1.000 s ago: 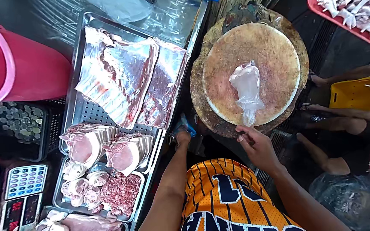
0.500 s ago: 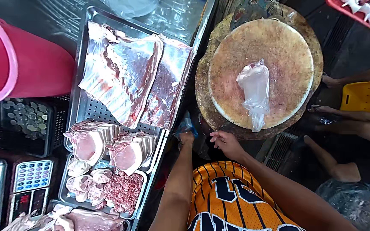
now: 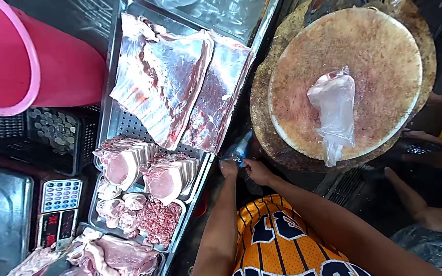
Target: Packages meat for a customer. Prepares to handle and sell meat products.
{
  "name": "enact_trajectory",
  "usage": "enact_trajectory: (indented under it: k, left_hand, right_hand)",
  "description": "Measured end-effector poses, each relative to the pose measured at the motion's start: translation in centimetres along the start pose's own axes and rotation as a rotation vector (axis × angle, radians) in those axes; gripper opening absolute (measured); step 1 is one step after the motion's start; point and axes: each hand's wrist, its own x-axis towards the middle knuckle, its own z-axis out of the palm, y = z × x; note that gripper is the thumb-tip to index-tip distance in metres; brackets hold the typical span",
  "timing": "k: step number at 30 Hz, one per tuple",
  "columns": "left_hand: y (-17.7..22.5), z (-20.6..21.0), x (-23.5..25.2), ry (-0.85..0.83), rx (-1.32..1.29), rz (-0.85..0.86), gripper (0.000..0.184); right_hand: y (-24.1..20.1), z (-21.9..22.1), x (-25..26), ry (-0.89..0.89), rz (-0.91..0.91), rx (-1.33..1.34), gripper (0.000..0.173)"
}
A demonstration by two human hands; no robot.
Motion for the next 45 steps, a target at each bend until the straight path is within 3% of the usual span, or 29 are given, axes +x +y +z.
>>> enact_trajectory:
  k: [3, 6, 8, 11, 13, 16, 21, 25, 27, 29, 31, 34, 36, 37, 39, 40, 43, 45]
  left_hand:
    - [-0.7, -0.3, -0.2, 0.028, -0.105, 0.03, 0.055]
    - [-1.6, -0.3, -0.5, 0.017, -0.299, 0.093, 0.042]
    - [-1.8, -0.9, -1.6, -0.003, -0.29, 0.159, 0.029]
    - [-2.4, -1.7, -3.9, 0.01, -0.151, 0.388, 0.025]
    - [-3.1, -2.0, -5.7, 0.061, -0.195, 0.558, 0.024]
    - [-2.5, -3.8, -8.7, 0.073, -0.508, 0.606, 0.016]
    - [-1.7, -9.0, -11.4, 0.073, -1.072, 0.602, 0.01]
    - [0.2, -13.9, -13.3, 0.031, -1.28, 0.695, 0.007]
    - [1.4, -16.2, -14.3, -0.012, -1.266, 0.8, 0.007]
    - [1.9, -17.7, -14.9, -0.057, -1.179, 0.876, 0.016]
    - [2.1, -18.5, -15.4, -0.108, -1.101, 0.877, 0.021]
    - [2.8, -18.2, -16.8, -0.28, -1.119, 0.896, 0.025]
    - [3.5, -17.3, -18.6, -0.444, -1.115, 0.909, 0.03]
    - [3.8, -17.0, -19.7, -0.537, -1.073, 0.92, 0.034]
    - [5.2, -17.4, -21.5, -0.682, -0.894, 1.021, 0.049]
    - [6.0, -18.2, -22.3, -0.663, -0.772, 1.11, 0.053]
    - [8.3, -22.1, -22.2, -0.314, -0.557, 1.305, 0.042]
    - [9.7, -23.6, -20.4, -0.224, -0.432, 1.351, 0.063]
  right_hand:
    - [-0.2, 0.3, 1.1, -0.026, -0.013, -0.117, 0.053]
    - [-0.8, 0.4, 2.0, -0.076, 0.022, -0.205, 0.058]
    - [-0.8, 0.7, 2.8, -0.098, 0.041, -0.234, 0.061]
    - [-0.8, 1.4, 3.6, -0.073, 0.07, -0.223, 0.067]
    - [-1.0, 1.7, 4.0, -0.046, 0.104, -0.192, 0.075]
    - [-1.0, 1.8, 4.8, -0.03, 0.067, -0.155, 0.091]
    - [-1.5, 2.1, 4.7, -0.009, 0.048, -0.148, 0.071]
    - [-0.5, 1.5, 3.7, -0.03, 0.025, -0.141, 0.084]
    - [0.7, 1.3, 3.0, -0.038, -0.002, -0.148, 0.076]
    - [0.6, 0.8, 1.3, -0.013, 0.019, -0.185, 0.056]
    - [-1.8, -0.6, -3.0, 0.115, 0.032, -0.219, 0.048]
    - [-6.3, -2.3, -12.7, 0.346, -0.097, -0.109, 0.075]
    - [-8.6, -1.8, -17.6, 0.462, -0.312, 0.028, 0.093]
    - [-9.5, -0.8, -18.8, 0.528, -0.404, 0.112, 0.088]
    - [-11.3, 0.4, -19.3, 0.73, -0.46, 0.283, 0.045]
    - [-11.8, 0.5, -19.4, 0.809, -0.445, 0.358, 0.027]
    - [-11.6, 0.2, -20.2, 0.928, -0.513, 0.566, 0.019]
    - [-10.3, -0.1, -21.8, 0.913, -0.592, 0.615, 0.016]
